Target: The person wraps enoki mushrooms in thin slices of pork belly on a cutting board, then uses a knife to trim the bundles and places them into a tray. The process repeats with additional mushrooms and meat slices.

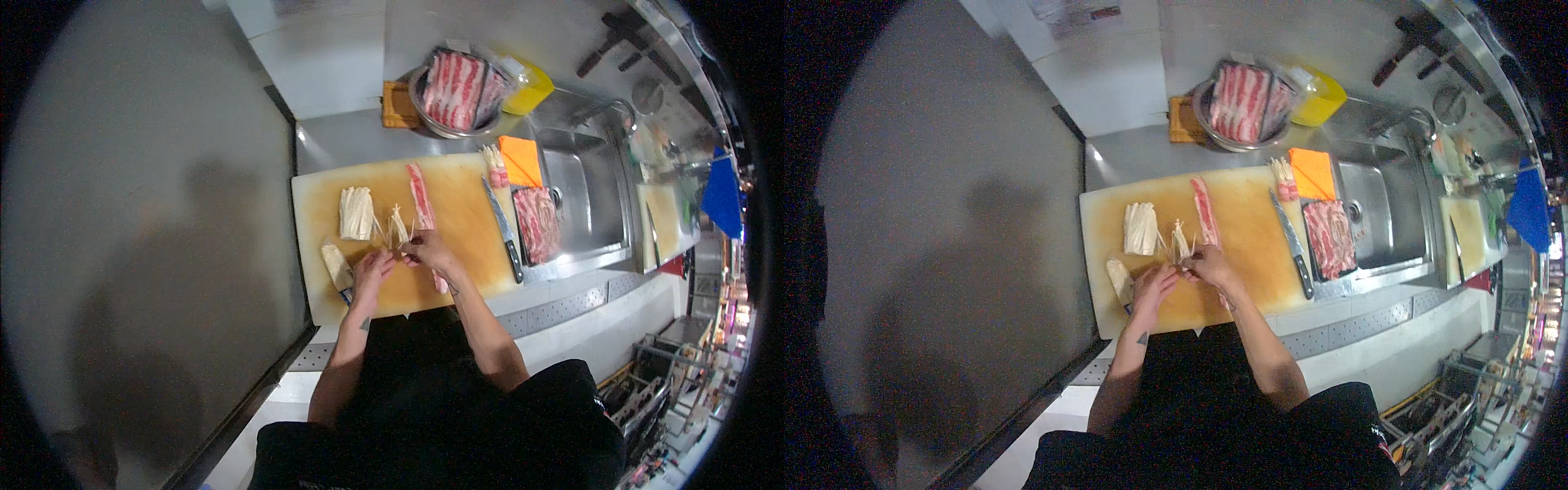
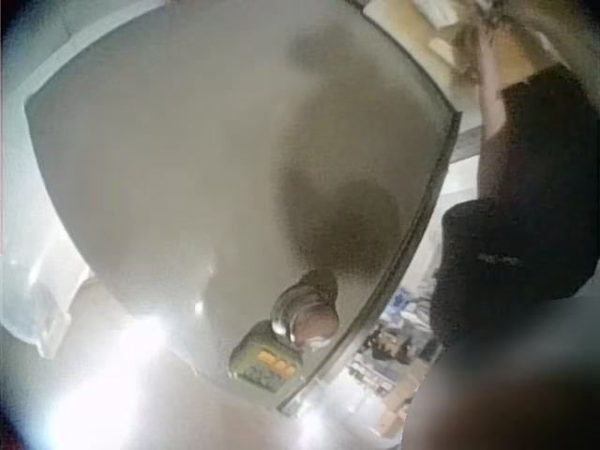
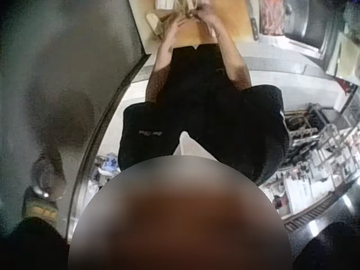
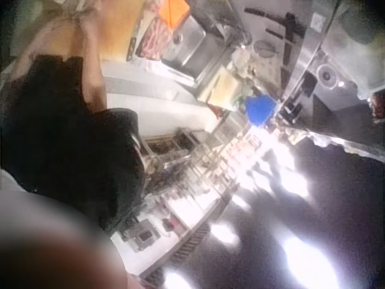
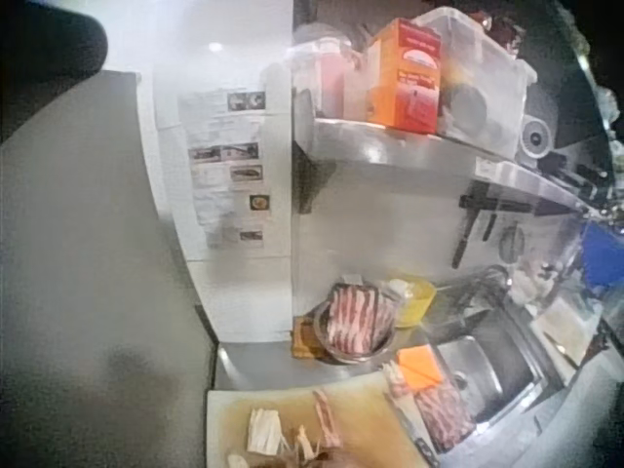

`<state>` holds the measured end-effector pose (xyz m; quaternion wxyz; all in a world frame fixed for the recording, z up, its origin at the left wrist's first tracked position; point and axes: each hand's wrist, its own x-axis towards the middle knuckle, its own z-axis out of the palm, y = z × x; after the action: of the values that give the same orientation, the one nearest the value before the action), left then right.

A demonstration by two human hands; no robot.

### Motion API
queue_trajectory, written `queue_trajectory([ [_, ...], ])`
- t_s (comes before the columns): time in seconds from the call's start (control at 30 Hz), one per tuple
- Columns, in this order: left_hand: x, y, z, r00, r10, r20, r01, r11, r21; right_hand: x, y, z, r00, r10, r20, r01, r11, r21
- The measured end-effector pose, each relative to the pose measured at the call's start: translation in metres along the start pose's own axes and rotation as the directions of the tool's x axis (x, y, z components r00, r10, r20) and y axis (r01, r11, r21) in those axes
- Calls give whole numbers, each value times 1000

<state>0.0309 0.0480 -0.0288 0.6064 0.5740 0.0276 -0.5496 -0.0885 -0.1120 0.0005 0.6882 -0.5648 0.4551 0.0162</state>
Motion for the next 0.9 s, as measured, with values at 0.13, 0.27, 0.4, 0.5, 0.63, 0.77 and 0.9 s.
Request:
queue_trajectory([
  [0.13, 15, -12, 18, 955, -168, 244, 206, 968, -140, -40, 20, -6, 996, -91, 0, 90, 979, -182],
  [0.27, 7, -21, 31, 934, -195, 299, 204, 979, 1, -70, 37, -17, 963, -253, -97, 167, 836, -522],
  [0.4, -3, -36, 41, 926, -206, 317, 204, 978, 39, -96, 51, -33, 919, -359, -161, 126, 658, -742],
  [0.5, -2, -45, 37, 959, -192, 207, 193, 981, 16, -93, 69, -38, 839, -535, -105, 200, 481, -854],
  [0.63, -18, -48, 19, 981, -177, 74, 167, 977, 132, -91, 80, -45, 804, -593, -29, 296, 443, -846],
  [0.77, -32, -37, 3, 998, -40, -45, 58, 838, 542, -92, 90, -53, 811, -582, -49, 326, 521, -789],
  [0.9, -41, -7, 5, 879, 443, 175, -310, 253, 917, -97, 87, -57, 803, -595, -33, 361, 529, -768],
])
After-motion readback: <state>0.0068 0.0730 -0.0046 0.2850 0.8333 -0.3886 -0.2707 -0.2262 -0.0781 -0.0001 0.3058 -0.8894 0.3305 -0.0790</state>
